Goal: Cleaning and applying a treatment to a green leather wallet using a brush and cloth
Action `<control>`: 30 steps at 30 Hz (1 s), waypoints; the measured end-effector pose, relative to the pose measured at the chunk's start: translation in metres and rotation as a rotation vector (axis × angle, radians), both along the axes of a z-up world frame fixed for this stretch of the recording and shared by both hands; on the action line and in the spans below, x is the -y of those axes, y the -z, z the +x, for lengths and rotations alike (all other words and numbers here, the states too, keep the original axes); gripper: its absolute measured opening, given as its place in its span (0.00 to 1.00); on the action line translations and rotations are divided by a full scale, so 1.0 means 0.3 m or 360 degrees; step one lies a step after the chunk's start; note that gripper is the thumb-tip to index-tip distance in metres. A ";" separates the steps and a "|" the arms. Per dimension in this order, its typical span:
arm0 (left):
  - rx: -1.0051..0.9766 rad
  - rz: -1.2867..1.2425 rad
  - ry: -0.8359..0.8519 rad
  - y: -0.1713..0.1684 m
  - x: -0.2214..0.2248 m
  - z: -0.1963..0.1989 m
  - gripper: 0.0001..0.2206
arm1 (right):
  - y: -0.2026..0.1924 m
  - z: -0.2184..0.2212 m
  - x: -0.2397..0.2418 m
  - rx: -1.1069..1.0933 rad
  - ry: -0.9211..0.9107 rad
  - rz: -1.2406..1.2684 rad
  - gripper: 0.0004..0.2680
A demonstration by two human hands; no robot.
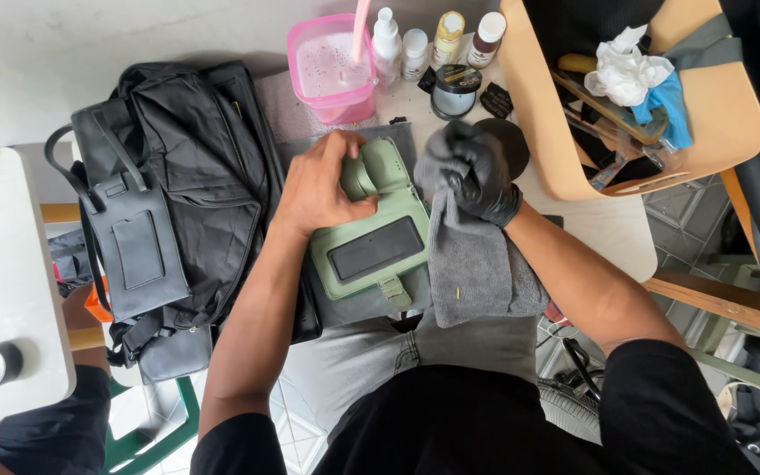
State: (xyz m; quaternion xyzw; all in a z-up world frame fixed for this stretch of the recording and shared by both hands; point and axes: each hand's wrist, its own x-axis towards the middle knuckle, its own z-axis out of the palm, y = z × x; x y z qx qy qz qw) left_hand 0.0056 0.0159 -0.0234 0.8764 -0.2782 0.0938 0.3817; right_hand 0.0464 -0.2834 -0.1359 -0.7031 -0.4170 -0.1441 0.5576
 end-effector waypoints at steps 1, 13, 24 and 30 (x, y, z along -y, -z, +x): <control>-0.0004 -0.0006 0.0003 -0.007 -0.003 -0.009 0.32 | -0.017 -0.010 0.005 -0.0004 0.0003 -0.0006 0.19; -0.0508 -0.0378 0.0183 -0.099 -0.013 -0.014 0.37 | -0.197 -0.081 -0.024 0.0156 0.0837 0.0325 0.29; -0.0692 0.0287 -0.0365 -0.106 -0.010 -0.008 0.23 | -0.339 -0.043 -0.011 0.0515 0.1196 -0.0618 0.22; -0.0764 -0.0349 -0.0050 -0.002 -0.068 0.035 0.16 | -0.412 -0.220 -0.174 0.0805 0.0803 -0.0464 0.22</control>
